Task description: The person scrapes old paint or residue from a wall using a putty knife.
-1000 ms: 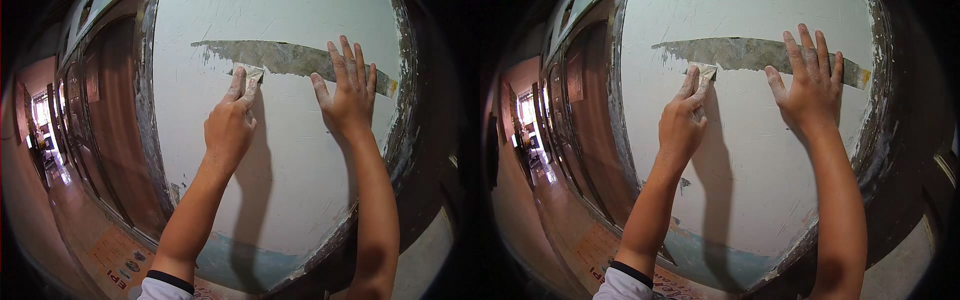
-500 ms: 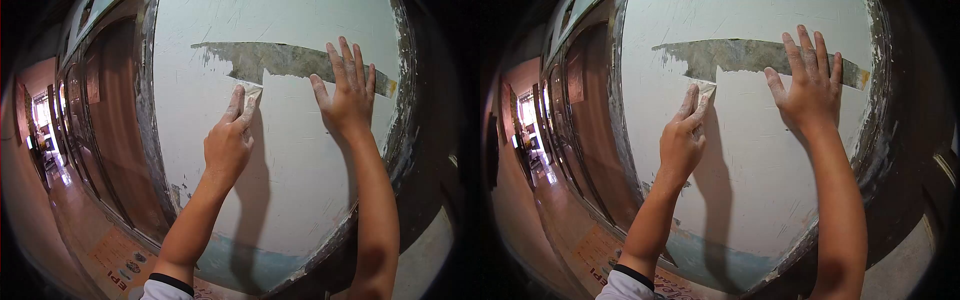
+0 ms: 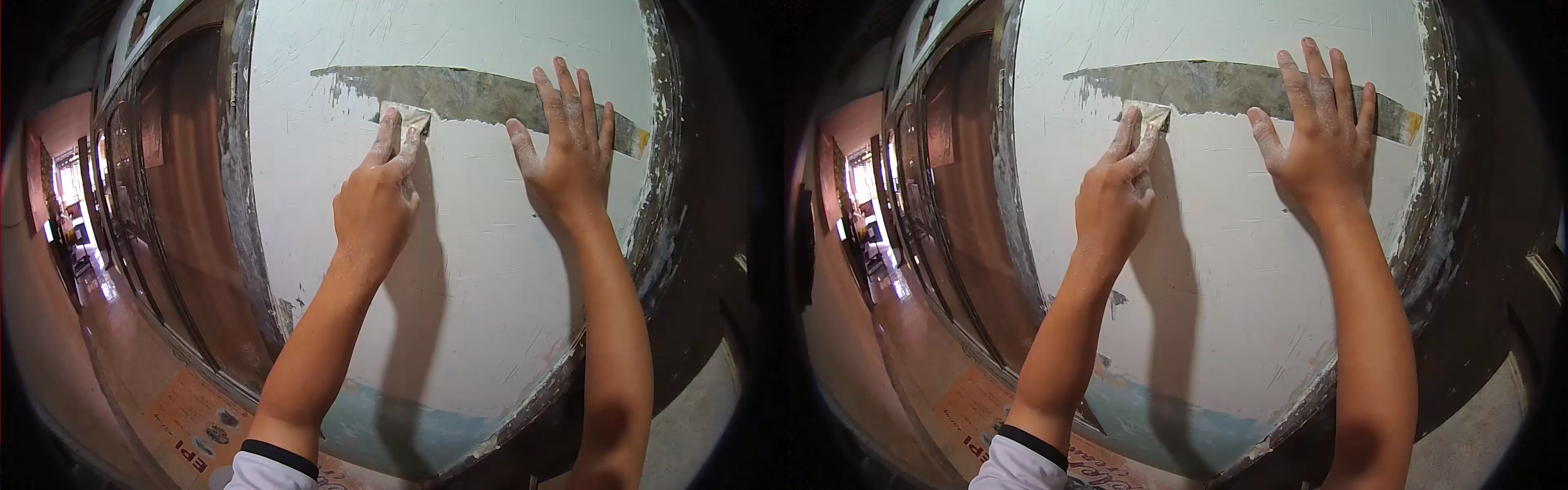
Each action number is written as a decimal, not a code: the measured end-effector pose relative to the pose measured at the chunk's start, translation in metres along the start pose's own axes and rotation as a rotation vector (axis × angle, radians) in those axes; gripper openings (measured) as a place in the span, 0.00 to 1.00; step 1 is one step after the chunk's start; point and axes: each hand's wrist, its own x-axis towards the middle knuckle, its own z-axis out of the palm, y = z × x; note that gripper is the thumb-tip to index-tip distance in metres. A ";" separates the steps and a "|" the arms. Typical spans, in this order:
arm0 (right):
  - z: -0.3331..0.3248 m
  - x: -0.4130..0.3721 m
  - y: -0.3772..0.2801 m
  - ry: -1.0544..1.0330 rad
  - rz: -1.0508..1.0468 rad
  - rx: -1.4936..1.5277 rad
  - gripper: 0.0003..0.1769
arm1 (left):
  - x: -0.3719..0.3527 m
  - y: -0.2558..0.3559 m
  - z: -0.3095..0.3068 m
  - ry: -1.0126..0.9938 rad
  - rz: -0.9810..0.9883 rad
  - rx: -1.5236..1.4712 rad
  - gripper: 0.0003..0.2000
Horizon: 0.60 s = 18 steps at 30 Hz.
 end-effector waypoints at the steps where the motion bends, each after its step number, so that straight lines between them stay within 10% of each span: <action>1: 0.000 0.000 0.000 0.001 -0.002 0.002 0.39 | 0.003 0.000 0.000 0.017 0.012 0.001 0.31; 18: 0.002 -0.001 0.000 0.024 -0.017 0.017 0.39 | -0.034 -0.002 -0.002 -0.050 -0.036 -0.013 0.32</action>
